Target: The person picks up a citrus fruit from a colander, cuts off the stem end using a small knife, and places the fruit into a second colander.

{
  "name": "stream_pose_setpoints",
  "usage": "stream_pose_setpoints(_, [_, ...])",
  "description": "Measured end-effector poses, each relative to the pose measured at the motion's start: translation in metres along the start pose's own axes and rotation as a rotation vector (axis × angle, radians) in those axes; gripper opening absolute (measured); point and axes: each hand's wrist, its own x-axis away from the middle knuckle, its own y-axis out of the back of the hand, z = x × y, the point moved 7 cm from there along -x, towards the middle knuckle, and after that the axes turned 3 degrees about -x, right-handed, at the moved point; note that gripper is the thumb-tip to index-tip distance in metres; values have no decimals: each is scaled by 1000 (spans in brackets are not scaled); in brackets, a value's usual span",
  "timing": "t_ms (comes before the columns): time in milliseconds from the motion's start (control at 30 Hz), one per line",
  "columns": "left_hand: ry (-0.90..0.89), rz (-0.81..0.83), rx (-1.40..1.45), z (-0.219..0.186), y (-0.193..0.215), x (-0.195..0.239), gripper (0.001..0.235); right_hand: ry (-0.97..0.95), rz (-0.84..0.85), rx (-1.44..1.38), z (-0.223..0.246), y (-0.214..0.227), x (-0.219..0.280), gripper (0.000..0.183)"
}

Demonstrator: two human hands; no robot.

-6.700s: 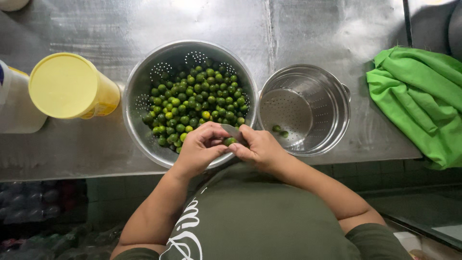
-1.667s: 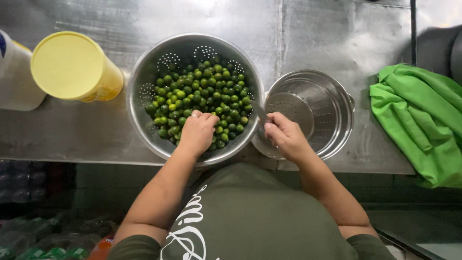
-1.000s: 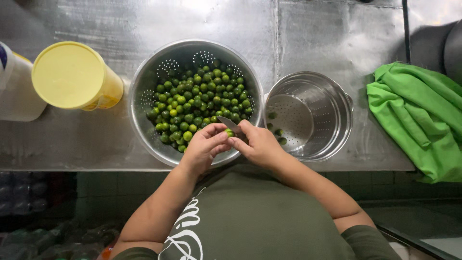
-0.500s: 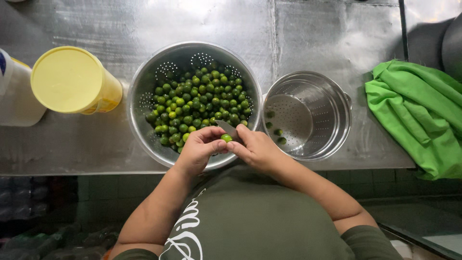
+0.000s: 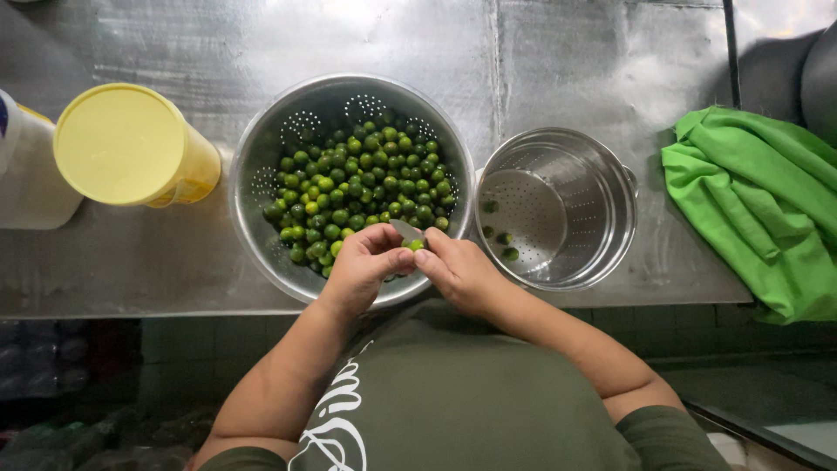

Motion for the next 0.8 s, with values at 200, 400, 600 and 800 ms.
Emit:
stream_pose_setpoints(200, [1, -50, 48, 2, -7, -3, 35, -111, 2, 63, -10, 3, 1, 40])
stream_pose_setpoints(400, [-109, -48, -93, -1, -28, -31, 34, -279, -206, 167, -44, 71, 14, 40])
stream_pose_setpoints(600, [-698, 124, -1180, -20, -127, -51, 29, -244, -481, -239, -90, 129, 55, 26])
stream_pose_setpoints(800, [-852, 197, -1648, 11, -182, -68, 16, -324, -524, -119, -125, 124, 75, 29])
